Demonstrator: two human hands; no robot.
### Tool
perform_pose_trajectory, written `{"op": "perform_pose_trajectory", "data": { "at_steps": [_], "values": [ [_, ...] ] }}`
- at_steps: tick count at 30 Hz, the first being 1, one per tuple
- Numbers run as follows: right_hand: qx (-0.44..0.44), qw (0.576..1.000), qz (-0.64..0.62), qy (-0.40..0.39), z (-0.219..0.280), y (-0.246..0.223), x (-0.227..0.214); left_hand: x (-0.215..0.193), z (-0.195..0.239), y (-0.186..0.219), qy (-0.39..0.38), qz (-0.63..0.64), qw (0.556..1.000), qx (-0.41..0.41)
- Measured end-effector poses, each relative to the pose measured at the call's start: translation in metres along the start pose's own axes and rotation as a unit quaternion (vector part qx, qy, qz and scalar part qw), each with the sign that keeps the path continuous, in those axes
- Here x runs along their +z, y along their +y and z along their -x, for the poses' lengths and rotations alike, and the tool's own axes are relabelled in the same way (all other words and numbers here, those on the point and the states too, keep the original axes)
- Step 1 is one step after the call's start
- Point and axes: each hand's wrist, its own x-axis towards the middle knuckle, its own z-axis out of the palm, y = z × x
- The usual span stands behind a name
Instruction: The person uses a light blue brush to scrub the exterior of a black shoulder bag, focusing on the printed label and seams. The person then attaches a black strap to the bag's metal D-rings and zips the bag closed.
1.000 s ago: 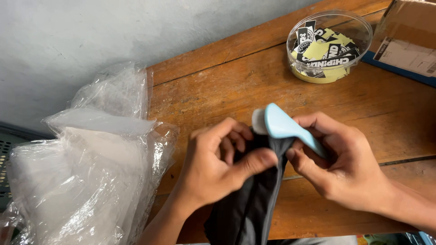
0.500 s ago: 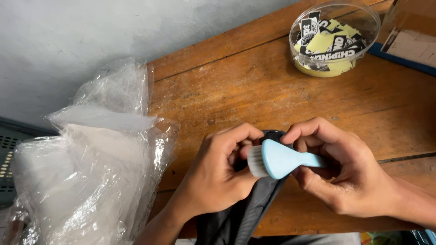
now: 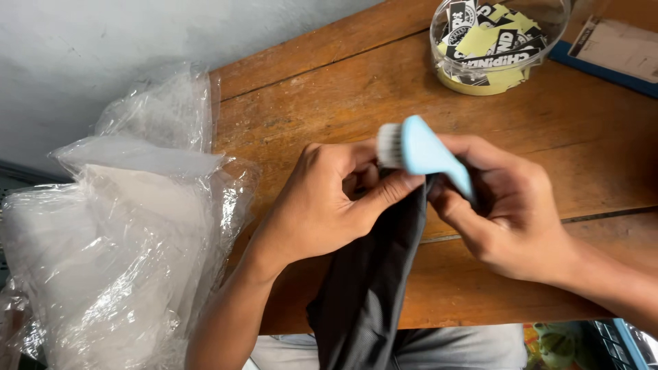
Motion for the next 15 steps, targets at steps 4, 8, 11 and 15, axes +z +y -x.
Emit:
{"op": "perform_pose_trajectory", "data": {
  "at_steps": [4, 8, 11, 15],
  "values": [
    [-0.011, 0.997, -0.071, -0.027, -0.003, -0.001, -0.001, 0.012, -0.001, -0.01, -0.006, 0.143, 0.99, -0.008],
    [-0.011, 0.997, -0.073, -0.031, -0.006, -0.004, -0.001, 0.012, -0.002, -0.012, -0.028, 0.206, 0.978, -0.018],
    [0.024, 0.994, -0.11, -0.009, -0.004, 0.003, 0.002, 0.005, -0.001, -0.011, -0.036, 0.15, 0.988, -0.019],
    [0.033, 0.998, -0.057, 0.02, -0.003, -0.001, 0.001, -0.01, 0.0, -0.011, -0.008, 0.119, 0.992, -0.042]
  ]
}}
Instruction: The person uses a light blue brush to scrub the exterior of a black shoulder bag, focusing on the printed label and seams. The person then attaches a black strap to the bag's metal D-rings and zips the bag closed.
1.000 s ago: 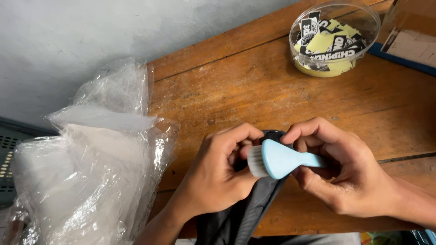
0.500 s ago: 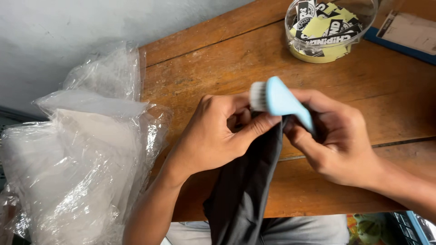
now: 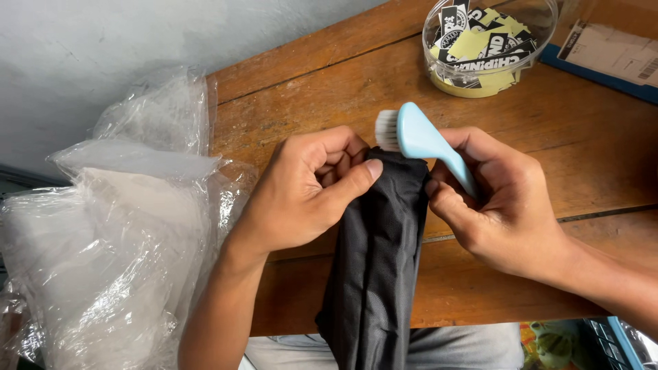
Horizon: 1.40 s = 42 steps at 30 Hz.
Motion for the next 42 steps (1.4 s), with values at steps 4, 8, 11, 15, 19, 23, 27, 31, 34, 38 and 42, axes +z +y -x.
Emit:
{"op": "perform_pose_trajectory", "data": {
  "at_steps": [4, 8, 11, 15, 19, 23, 27, 31, 34, 38, 42],
  "values": [
    [0.01, 0.998, 0.068, 0.009, -0.002, -0.002, -0.002, 0.002, -0.001, 0.003, 0.041, -0.102, 0.994, 0.021],
    [0.015, 0.999, 0.041, 0.023, -0.004, 0.002, -0.001, 0.014, -0.002, 0.003, 0.134, -0.25, 0.955, 0.089],
    [-0.011, 0.998, 0.055, 0.034, -0.002, 0.002, -0.002, 0.018, 0.001, 0.016, 0.142, -0.254, 0.956, 0.03],
    [-0.027, 0.999, 0.039, 0.002, 0.0, -0.002, 0.001, 0.016, 0.005, 0.027, 0.054, -0.199, 0.978, -0.009],
    [-0.02, 0.999, -0.017, -0.023, 0.002, -0.004, 0.003, 0.019, 0.007, 0.017, -0.011, -0.013, 1.0, -0.02],
    [-0.017, 1.0, 0.017, -0.005, 0.003, -0.002, 0.003, 0.016, 0.007, 0.001, -0.025, 0.046, 0.998, -0.039],
    [-0.022, 0.999, 0.031, -0.006, 0.003, 0.0, 0.004, 0.014, 0.005, -0.004, -0.009, 0.032, 0.999, -0.038],
    [-0.027, 0.999, 0.033, -0.005, 0.002, 0.003, 0.003, 0.01, 0.006, 0.003, 0.006, -0.017, 0.998, -0.053],
    [-0.047, 0.998, 0.048, 0.006, 0.004, 0.004, 0.004, 0.008, 0.006, 0.002, 0.036, -0.039, 0.998, -0.025],
    [-0.071, 0.994, 0.072, 0.033, 0.008, 0.001, 0.007, 0.005, 0.007, 0.004, 0.051, -0.012, 0.999, -0.015],
    [-0.063, 0.997, 0.03, 0.018, 0.007, 0.001, 0.004, 0.011, 0.006, -0.004, 0.071, 0.03, 0.997, 0.022]
  ]
}}
